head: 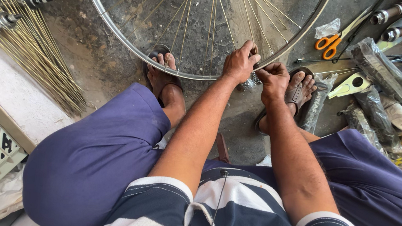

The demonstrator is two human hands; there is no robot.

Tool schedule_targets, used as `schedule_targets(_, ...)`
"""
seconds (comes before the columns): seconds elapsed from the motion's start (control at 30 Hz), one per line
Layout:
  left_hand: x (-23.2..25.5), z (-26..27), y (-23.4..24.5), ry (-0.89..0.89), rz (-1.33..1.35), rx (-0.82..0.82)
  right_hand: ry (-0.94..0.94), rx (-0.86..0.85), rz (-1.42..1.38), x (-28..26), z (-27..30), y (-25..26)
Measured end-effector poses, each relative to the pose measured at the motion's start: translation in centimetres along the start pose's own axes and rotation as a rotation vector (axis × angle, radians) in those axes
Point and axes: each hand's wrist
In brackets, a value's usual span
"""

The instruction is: The person sits on the floor and adjusts the spokes of a bicycle wheel by hand. They repeatedly tighten and loosen the spoke nipples to true the wheel, working methodically around the rim.

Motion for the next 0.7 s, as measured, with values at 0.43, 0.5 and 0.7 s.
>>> schedule_targets(0.43, 2.9, -3.6, 1.0, -0.673, -0.875, 0.125, -0.295, 0.085, -0.024, -0.8, 0.5, -1.1)
schedule_targets(0.5, 4.1, -4.2, 1.1, -0.697, -1.017, -0.117, -0.323, 0.073, -0.041, -1.3, 0.9, -1.2)
schedule_targets(0.7, 4.9, -4.5, 3.8, -0.414, -0.725, -0.541, -0.361, 0.077, -0.053, -1.6, 0.7, -1.6)
Point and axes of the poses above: each hand's wrist, its own z-axis away from the middle knuckle, its own y-axis out of the back of the hand, x = y × z, and after that the axes turned 5 degrees about -z, right-handed
